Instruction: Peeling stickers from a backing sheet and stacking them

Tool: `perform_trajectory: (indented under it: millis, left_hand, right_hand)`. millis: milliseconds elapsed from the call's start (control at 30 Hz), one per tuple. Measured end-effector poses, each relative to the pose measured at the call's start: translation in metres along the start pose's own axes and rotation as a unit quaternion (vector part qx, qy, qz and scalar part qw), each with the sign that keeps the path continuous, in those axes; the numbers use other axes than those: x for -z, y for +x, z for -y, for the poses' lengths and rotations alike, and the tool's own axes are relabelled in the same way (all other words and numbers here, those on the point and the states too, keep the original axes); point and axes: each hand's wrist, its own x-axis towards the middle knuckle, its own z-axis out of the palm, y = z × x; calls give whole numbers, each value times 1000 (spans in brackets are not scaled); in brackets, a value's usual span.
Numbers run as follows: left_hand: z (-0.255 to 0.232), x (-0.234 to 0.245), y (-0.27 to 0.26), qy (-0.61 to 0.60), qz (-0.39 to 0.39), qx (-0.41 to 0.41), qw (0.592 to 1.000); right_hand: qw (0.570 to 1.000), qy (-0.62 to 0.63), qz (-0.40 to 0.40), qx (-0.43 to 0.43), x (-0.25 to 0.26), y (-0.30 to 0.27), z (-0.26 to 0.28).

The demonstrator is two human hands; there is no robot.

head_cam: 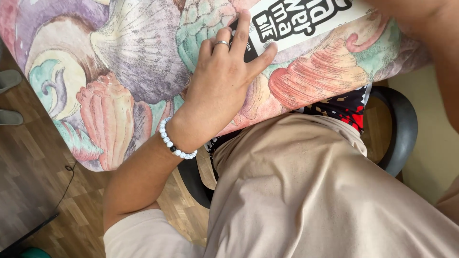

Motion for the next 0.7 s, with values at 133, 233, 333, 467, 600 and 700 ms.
perform_trajectory:
  millis: [133, 233, 333, 467, 600, 700]
  left_hand:
    - [-3, -5, -2, -5, -14, 6, 1000]
    - [-6, -4, -1, 10, 16, 11, 1000]
    - [-10, -7, -1, 1, -9, 20, 1000]
    - [-11, -4, -3, -11, -31, 15, 999]
    - [-11, -6, -16, -136, -46, 76, 987]
    - [-4, -11, -28, -164, -87, 76, 980]
  right_hand:
    - [998, -47, -11, -37, -10, -59, -32]
    - [994, -82, -18, -70, -20, -114, -49]
    - [989, -108, -27, -100, 0, -100, -35]
    - [993, 19, -104, 43, 69, -44, 6]
    - [993, 48, -109, 23, 59, -65, -10]
    - [995, 37, -88, -19, 43, -92, -27]
